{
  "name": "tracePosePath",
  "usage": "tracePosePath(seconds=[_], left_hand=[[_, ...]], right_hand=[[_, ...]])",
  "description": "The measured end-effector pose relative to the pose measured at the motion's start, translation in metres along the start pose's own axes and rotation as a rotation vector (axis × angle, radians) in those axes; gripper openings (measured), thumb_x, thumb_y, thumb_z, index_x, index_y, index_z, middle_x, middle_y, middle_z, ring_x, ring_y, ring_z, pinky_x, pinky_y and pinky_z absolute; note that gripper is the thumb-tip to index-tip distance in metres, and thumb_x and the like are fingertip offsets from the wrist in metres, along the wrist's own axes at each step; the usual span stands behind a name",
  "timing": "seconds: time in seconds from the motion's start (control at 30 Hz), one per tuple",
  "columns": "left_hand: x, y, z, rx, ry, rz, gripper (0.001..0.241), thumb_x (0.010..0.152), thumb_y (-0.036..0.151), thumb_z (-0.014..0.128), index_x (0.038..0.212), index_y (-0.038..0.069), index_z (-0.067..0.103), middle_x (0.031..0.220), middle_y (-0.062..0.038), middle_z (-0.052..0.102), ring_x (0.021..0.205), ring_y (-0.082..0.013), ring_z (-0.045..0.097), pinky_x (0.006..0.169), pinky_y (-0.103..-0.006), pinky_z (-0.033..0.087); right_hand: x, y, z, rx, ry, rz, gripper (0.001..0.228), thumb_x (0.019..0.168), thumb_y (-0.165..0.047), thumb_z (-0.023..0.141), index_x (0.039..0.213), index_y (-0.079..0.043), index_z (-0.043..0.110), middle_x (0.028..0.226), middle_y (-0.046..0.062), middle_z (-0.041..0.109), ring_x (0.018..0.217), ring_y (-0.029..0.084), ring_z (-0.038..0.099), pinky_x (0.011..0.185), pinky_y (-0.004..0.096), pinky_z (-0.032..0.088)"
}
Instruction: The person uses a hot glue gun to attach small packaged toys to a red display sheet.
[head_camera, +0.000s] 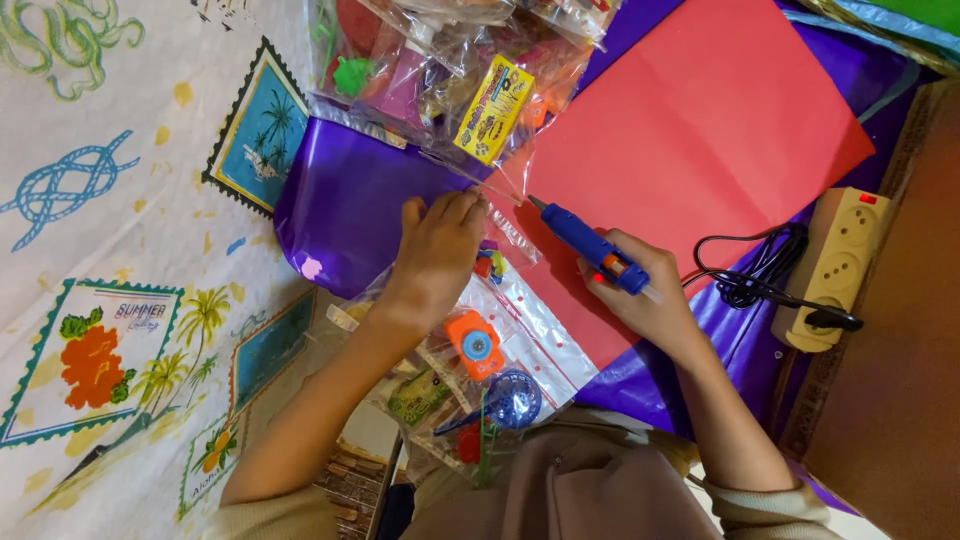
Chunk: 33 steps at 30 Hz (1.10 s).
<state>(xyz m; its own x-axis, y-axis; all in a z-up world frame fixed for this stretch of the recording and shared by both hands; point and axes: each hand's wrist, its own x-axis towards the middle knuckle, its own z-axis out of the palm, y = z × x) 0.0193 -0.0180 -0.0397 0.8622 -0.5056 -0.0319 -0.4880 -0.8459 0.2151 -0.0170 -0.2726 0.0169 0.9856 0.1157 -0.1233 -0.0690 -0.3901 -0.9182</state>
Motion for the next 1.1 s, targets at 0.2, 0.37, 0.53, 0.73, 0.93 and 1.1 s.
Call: tracePosePath(seconds=[0.2, 0.37, 0.53, 0.73, 0.93, 1.1], left_hand=[[0.001, -0.003, -0.007, -0.062, -0.018, 0.019, 0.022, 0.108, 0.019, 0.053, 0.130, 0.016, 0.056, 0.123, -0.001, 0.058, 0.125, -0.0169, 0.051, 0.098, -0.0451, 0.028], [0.000, -0.002, -0.010, -0.022, -0.036, 0.054, 0.025, 0.106, 0.014, 0.055, 0.130, 0.015, 0.056, 0.126, -0.003, 0.057, 0.126, -0.0176, 0.050, 0.099, -0.0461, 0.027], [0.002, 0.000, -0.015, 0.034, -0.039, 0.058, 0.030, 0.103, 0.011, 0.057, 0.133, 0.014, 0.055, 0.128, -0.003, 0.057, 0.129, -0.0186, 0.049, 0.099, -0.0491, 0.027], [0.005, 0.002, -0.028, 0.026, -0.067, 0.041, 0.029, 0.098, 0.005, 0.057, 0.126, 0.014, 0.059, 0.123, -0.005, 0.054, 0.124, -0.0224, 0.048, 0.094, -0.0470, 0.031], [0.012, 0.003, -0.029, 0.004, -0.122, 0.020, 0.020, 0.097, 0.014, 0.058, 0.115, 0.019, 0.067, 0.115, 0.000, 0.060, 0.111, -0.0210, 0.055, 0.089, -0.0431, 0.037], [0.011, 0.024, -0.012, 0.106, 0.199, 0.069, 0.015, 0.087, 0.023, 0.072, 0.093, 0.010, 0.069, 0.085, -0.008, 0.064, 0.088, -0.0277, 0.064, 0.084, -0.0446, 0.043]], right_hand=[[-0.003, 0.010, -0.001, -0.004, -0.004, -0.003, 0.018, 0.077, 0.006, 0.072, 0.088, -0.006, 0.064, 0.063, 0.008, 0.056, 0.058, 0.014, 0.051, 0.056, 0.026, 0.040], [-0.004, 0.018, -0.001, 0.006, -0.002, -0.006, 0.018, 0.077, 0.005, 0.073, 0.089, -0.006, 0.066, 0.064, 0.009, 0.059, 0.059, 0.014, 0.054, 0.056, 0.027, 0.042], [-0.003, 0.021, -0.001, 0.034, -0.007, -0.001, 0.021, 0.077, 0.006, 0.076, 0.092, -0.006, 0.069, 0.066, 0.011, 0.064, 0.060, 0.015, 0.057, 0.058, 0.029, 0.044], [-0.005, 0.023, -0.001, 0.050, -0.007, 0.010, 0.019, 0.077, 0.005, 0.075, 0.092, -0.005, 0.068, 0.065, 0.012, 0.063, 0.061, 0.016, 0.056, 0.058, 0.030, 0.044], [-0.005, 0.022, -0.002, 0.050, 0.001, 0.011, 0.019, 0.078, 0.006, 0.074, 0.092, -0.007, 0.070, 0.067, 0.010, 0.062, 0.062, 0.014, 0.055, 0.060, 0.028, 0.045], [-0.005, 0.022, -0.002, 0.069, 0.003, 0.026, 0.017, 0.076, 0.005, 0.072, 0.087, -0.007, 0.067, 0.062, 0.008, 0.057, 0.059, 0.014, 0.053, 0.058, 0.028, 0.044]])
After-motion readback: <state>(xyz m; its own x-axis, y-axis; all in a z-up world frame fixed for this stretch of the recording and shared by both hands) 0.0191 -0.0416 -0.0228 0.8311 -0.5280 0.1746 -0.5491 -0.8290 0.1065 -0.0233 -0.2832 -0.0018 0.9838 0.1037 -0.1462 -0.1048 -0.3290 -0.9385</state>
